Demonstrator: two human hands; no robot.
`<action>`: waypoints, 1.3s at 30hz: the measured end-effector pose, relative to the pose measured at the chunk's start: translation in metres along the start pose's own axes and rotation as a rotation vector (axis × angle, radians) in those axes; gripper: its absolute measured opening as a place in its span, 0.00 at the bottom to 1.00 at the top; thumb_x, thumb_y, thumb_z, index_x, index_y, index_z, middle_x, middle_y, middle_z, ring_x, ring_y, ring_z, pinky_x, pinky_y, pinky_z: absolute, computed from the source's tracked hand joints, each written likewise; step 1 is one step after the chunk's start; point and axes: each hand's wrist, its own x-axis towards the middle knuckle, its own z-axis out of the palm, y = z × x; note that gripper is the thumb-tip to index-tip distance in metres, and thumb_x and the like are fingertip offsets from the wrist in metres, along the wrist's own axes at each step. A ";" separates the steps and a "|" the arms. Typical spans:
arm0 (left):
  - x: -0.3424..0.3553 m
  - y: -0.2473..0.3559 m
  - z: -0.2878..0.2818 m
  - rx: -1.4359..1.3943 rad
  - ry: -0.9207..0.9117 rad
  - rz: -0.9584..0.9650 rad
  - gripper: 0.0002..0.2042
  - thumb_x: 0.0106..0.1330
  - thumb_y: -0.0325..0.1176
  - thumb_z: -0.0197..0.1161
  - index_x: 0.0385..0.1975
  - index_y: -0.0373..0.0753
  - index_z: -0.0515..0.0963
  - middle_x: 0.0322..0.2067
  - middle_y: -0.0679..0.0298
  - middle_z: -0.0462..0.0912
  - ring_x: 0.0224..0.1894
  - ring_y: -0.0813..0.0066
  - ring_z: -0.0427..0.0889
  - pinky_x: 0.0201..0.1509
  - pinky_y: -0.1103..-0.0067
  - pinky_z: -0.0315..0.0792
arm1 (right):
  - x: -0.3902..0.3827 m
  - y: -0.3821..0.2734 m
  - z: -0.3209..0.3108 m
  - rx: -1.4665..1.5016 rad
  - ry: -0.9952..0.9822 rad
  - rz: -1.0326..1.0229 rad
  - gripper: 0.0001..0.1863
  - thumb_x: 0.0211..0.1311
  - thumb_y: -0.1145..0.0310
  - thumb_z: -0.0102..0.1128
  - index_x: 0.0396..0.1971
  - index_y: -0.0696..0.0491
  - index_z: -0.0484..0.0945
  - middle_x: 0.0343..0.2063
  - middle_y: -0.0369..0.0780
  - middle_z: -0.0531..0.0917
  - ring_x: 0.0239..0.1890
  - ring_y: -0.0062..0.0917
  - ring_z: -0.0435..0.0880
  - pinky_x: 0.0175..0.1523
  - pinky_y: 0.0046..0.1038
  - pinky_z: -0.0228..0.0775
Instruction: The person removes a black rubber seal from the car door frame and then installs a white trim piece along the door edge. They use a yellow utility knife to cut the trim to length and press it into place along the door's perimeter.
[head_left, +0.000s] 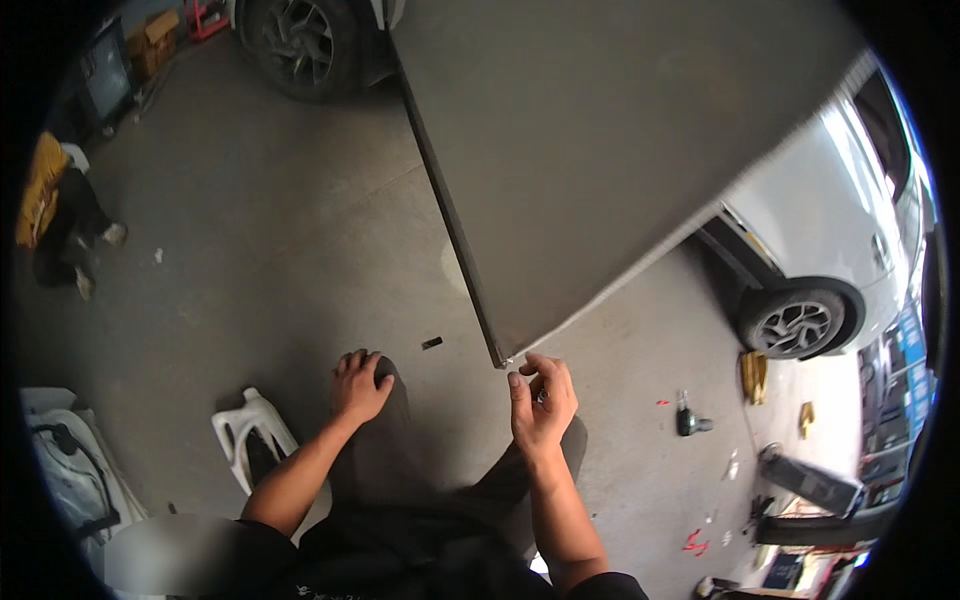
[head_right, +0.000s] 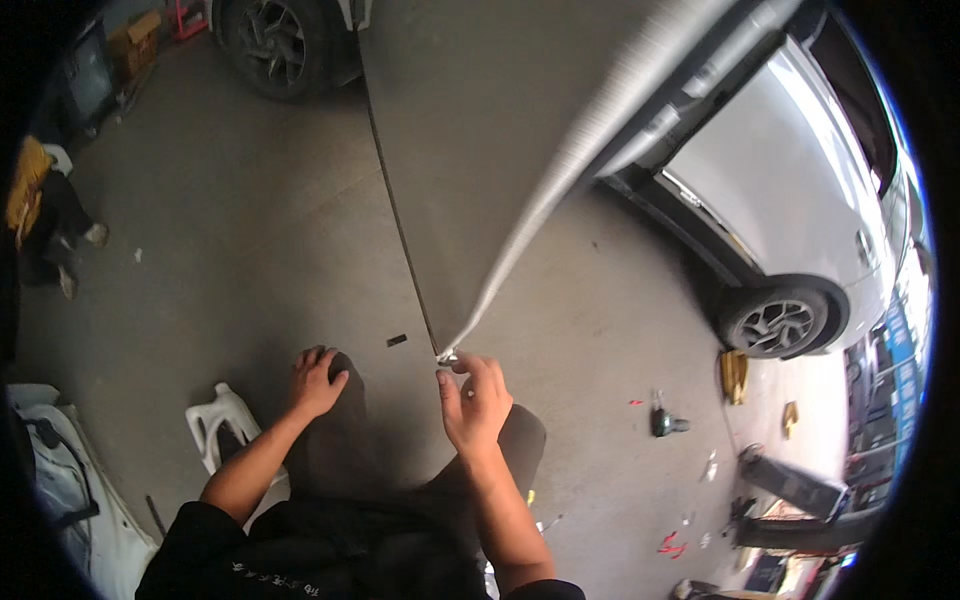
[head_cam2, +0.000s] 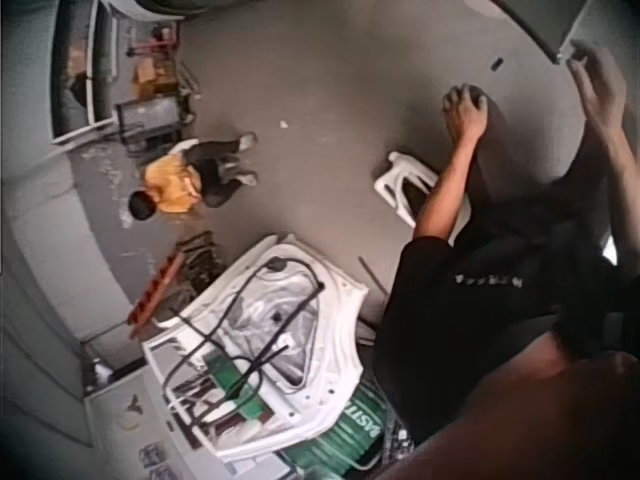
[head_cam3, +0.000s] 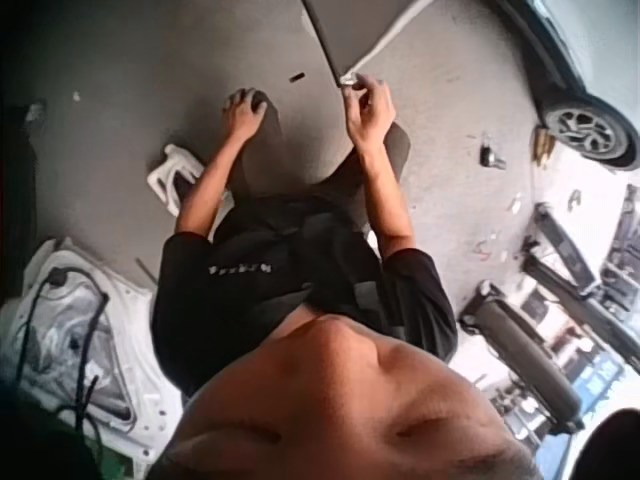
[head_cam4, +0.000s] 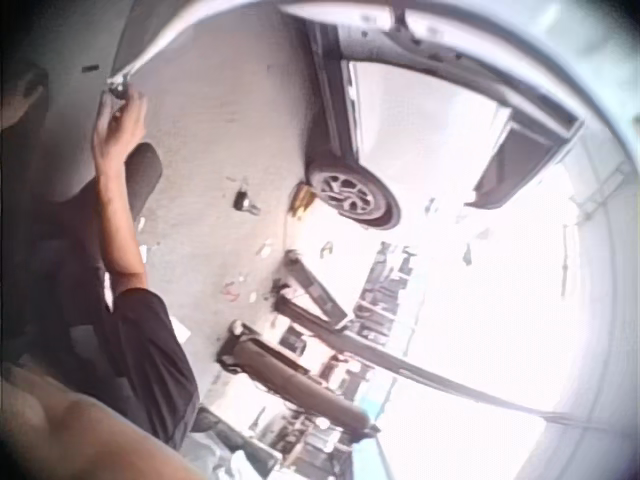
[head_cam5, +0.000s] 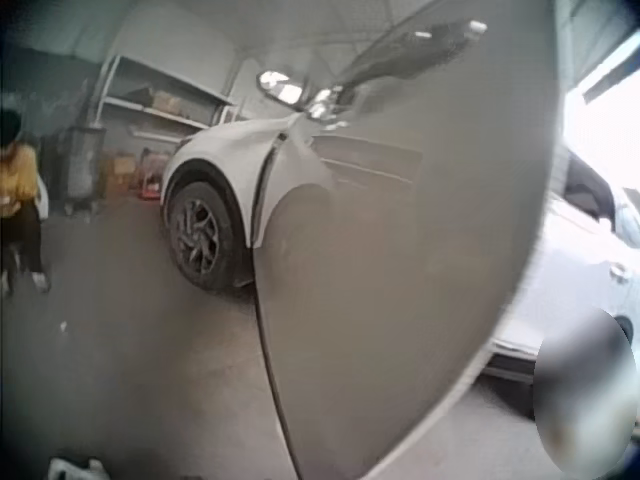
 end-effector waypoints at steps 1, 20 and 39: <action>0.000 0.000 -0.001 -0.001 -0.008 -0.009 0.24 0.59 0.46 0.61 0.54 0.43 0.73 0.55 0.58 0.71 0.60 0.54 0.64 0.60 0.58 0.61 | 0.001 -0.002 0.001 -0.029 0.007 -0.017 0.09 0.55 0.77 0.64 0.36 0.58 0.76 0.27 0.39 0.77 0.19 0.19 0.70 0.26 0.20 0.63; 0.017 -0.016 0.004 0.043 -0.064 -0.013 0.24 0.61 0.45 0.60 0.54 0.39 0.72 0.56 0.49 0.70 0.60 0.47 0.65 0.65 0.59 0.59 | 0.016 -0.026 0.008 -0.248 0.055 -0.037 0.08 0.51 0.75 0.62 0.32 0.54 0.74 0.26 0.42 0.75 0.22 0.40 0.78 0.24 0.37 0.70; 0.120 0.011 -0.150 -0.587 0.167 0.185 0.10 0.66 0.27 0.57 0.45 0.31 0.75 0.39 0.59 0.81 0.42 0.71 0.79 0.49 0.76 0.71 | 0.056 0.052 -0.025 -0.336 0.233 -0.018 0.10 0.45 0.68 0.63 0.23 0.50 0.70 0.23 0.38 0.76 0.21 0.36 0.78 0.23 0.35 0.69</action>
